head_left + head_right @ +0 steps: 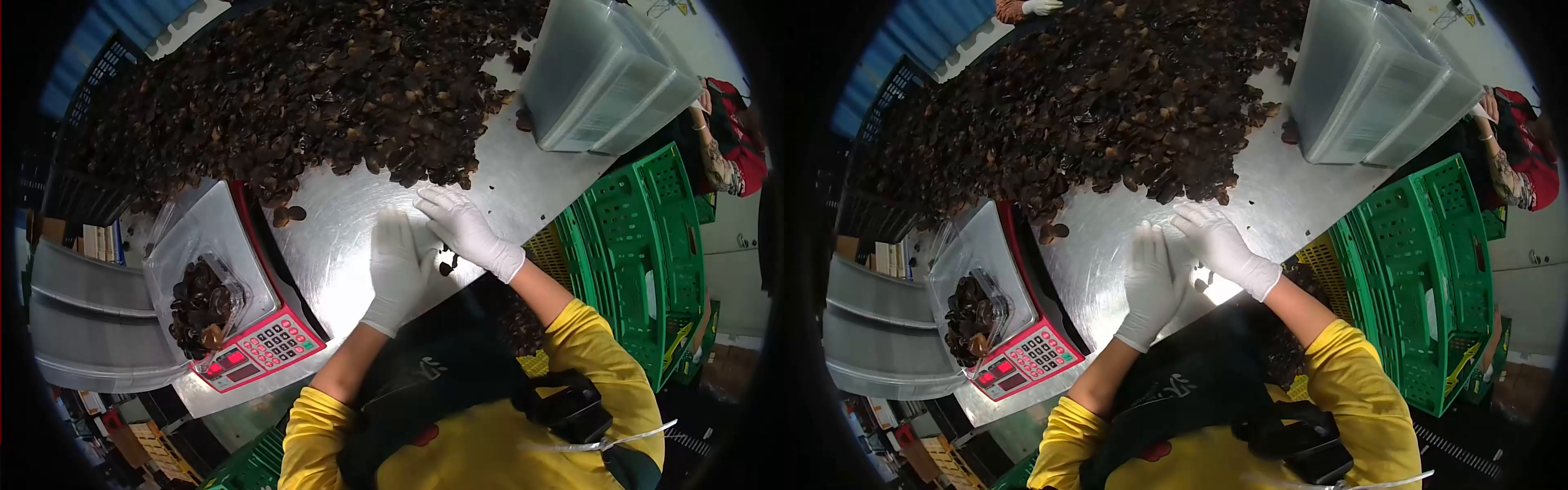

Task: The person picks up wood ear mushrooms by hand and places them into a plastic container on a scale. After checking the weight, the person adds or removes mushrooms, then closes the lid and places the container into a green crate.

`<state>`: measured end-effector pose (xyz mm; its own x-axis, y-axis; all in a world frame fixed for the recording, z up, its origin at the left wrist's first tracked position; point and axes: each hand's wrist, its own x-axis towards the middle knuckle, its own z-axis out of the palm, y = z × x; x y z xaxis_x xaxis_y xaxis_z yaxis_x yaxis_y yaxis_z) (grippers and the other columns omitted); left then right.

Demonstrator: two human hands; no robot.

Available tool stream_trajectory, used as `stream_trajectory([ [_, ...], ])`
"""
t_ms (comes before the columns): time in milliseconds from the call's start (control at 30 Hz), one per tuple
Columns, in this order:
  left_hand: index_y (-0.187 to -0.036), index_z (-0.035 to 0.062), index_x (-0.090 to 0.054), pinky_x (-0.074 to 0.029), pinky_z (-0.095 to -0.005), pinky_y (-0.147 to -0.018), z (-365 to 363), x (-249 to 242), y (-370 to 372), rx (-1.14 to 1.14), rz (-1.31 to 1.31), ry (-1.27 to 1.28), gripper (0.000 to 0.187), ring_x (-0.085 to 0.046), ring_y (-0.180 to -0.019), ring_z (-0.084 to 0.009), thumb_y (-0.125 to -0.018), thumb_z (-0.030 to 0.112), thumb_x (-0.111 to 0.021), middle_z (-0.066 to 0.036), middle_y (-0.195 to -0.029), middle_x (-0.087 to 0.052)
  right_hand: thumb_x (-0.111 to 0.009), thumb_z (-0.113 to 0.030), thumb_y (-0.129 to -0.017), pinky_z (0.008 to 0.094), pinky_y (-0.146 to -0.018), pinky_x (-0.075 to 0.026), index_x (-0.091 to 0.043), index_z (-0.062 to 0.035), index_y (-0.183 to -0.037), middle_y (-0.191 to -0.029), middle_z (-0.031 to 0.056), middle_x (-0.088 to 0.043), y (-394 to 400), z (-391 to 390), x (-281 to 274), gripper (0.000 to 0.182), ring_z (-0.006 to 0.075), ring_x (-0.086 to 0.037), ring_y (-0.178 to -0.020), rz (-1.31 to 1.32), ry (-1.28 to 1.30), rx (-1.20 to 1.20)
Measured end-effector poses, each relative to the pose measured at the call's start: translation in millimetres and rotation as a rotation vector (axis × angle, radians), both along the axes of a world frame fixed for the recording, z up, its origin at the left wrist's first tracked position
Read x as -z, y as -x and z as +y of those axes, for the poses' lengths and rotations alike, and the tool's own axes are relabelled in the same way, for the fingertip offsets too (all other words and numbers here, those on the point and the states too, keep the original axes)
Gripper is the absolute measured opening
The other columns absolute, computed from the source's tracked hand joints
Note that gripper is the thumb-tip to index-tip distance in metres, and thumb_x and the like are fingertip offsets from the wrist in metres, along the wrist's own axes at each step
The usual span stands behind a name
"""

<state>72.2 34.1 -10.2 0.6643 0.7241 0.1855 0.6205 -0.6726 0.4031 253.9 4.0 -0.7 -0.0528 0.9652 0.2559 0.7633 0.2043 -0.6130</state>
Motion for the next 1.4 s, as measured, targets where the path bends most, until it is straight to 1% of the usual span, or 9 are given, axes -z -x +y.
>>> stream_trajectory([
  [367, -0.138, -0.0016, -0.045, -0.025, -0.0441, -0.116, -141, 10, -84, 1.0, -0.066, 0.517, 0.062, -0.031, -0.141, -0.0359, -0.092, 0.039, -0.051, -0.023, -0.149, -0.036, -0.069, -0.014, -0.079, 0.0383, -0.078, -0.05, -0.067, -0.0087, -0.087, -0.096, 0.0061, -0.069, -92, -144, -70, 0.01, 0.0271, -0.066, -0.086, -0.391, 0.242, 0.043],
  [533, -0.123, 0.0002, -0.058, -0.035, -0.0427, -0.11, -41, -17, -63, 0.468, -0.308, 0.031, 0.043, -0.046, -0.13, -0.0343, -0.084, 0.018, -0.059, -0.022, -0.135, -0.052, -0.066, -0.01, -0.081, 0.0388, -0.078, -0.052, -0.067, -0.008, -0.103, -0.098, 0.0103, -0.067, -66, -55, -52, 0.022, 0.0316, -0.065, -0.09, -0.113, 0.01, 0.237],
  [567, -0.119, 0.0002, -0.06, -0.039, -0.0417, -0.106, -19, -1, -76, 0.147, -0.625, 0.48, 0.035, -0.047, -0.128, -0.036, -0.085, 0.008, -0.056, -0.022, -0.132, -0.054, -0.069, -0.014, -0.08, 0.0382, -0.079, -0.053, -0.066, -0.0108, -0.111, -0.103, 0.0117, -0.065, -61, -35, -40, 0.032, 0.0324, -0.064, -0.092, -0.131, 0.019, 0.313],
  [633, -0.117, -0.0001, -0.059, -0.042, -0.0437, -0.1, 43, -2, -69, 0.025, -0.204, -0.414, 0.034, -0.053, -0.119, -0.0358, -0.085, 0.009, -0.055, -0.02, -0.123, -0.058, -0.075, -0.021, -0.074, 0.039, -0.081, -0.053, -0.055, -0.0176, -0.131, -0.122, 0.0119, -0.057, -43, 5, -42, 0.06, 0.0304, -0.064, -0.096, -0.09, 0.157, 0.35],
  [700, -0.107, 0.0017, -0.063, -0.046, -0.0368, -0.092, 73, -5, -53, -0.016, -0.023, -0.494, 0.025, -0.054, -0.117, -0.0323, -0.084, 0.007, -0.055, -0.019, -0.124, -0.059, -0.077, -0.022, -0.072, 0.0402, -0.083, -0.053, -0.053, -0.0187, -0.133, -0.118, 0.0117, -0.056, -35, 39, -20, 0.066, 0.0313, -0.064, -0.092, -0.285, 0.047, 0.373],
  [800, -0.098, 0.0048, -0.064, -0.047, -0.0384, -0.083, 76, -12, -29, -0.208, 0.133, -0.187, 0.018, -0.058, -0.103, -0.0282, -0.083, 0.009, -0.055, -0.013, -0.115, -0.061, -0.072, -0.01, -0.076, 0.0327, -0.075, -0.052, -0.059, -0.0141, -0.126, -0.104, 0.0093, -0.058, -30, 64, -15, 0.052, 0.0243, -0.062, -0.079, -0.159, 0.122, 0.379],
  [900, -0.091, 0.007, -0.064, -0.047, -0.0397, -0.076, 56, -11, 7, -0.294, 0.202, -0.115, 0.012, -0.059, -0.092, -0.0263, -0.082, 0.01, -0.057, -0.009, -0.108, -0.062, -0.058, 0.006, -0.086, 0.0204, -0.068, -0.047, -0.067, -0.0044, -0.111, -0.085, -0.0018, -0.054, -15, 62, -34, 0.029, 0.0055, -0.052, -0.073, 0.639, 0.336, 0.379],
  [1033, -0.094, 0.0082, -0.065, -0.047, -0.039, -0.077, 26, -9, 55, -0.223, 0.042, -0.236, 0.014, -0.059, -0.093, -0.0262, -0.08, 0.01, -0.06, -0.009, -0.11, -0.063, -0.055, 0.007, -0.088, 0.0205, -0.079, -0.048, -0.065, -0.0052, -0.12, -0.096, -0.0002, -0.058, -15, 41, -38, 0.036, 0.0076, -0.057, -0.087, 0.745, 0.279, 0.354],
  [1400, -0.094, 0.0097, -0.068, -0.047, -0.0352, -0.08, 6, -31, 71, -0.304, -0.06, -0.154, 0.015, -0.061, -0.094, -0.0243, -0.078, 0.011, -0.068, -0.006, -0.102, -0.066, -0.069, -0.01, -0.071, 0.0354, -0.074, -0.039, -0.069, -0.015, -0.087, -0.092, 0.0008, -0.057, 5, 40, -19, 0.017, 0.0211, -0.053, -0.092, -0.451, -0.163, 0.075],
])
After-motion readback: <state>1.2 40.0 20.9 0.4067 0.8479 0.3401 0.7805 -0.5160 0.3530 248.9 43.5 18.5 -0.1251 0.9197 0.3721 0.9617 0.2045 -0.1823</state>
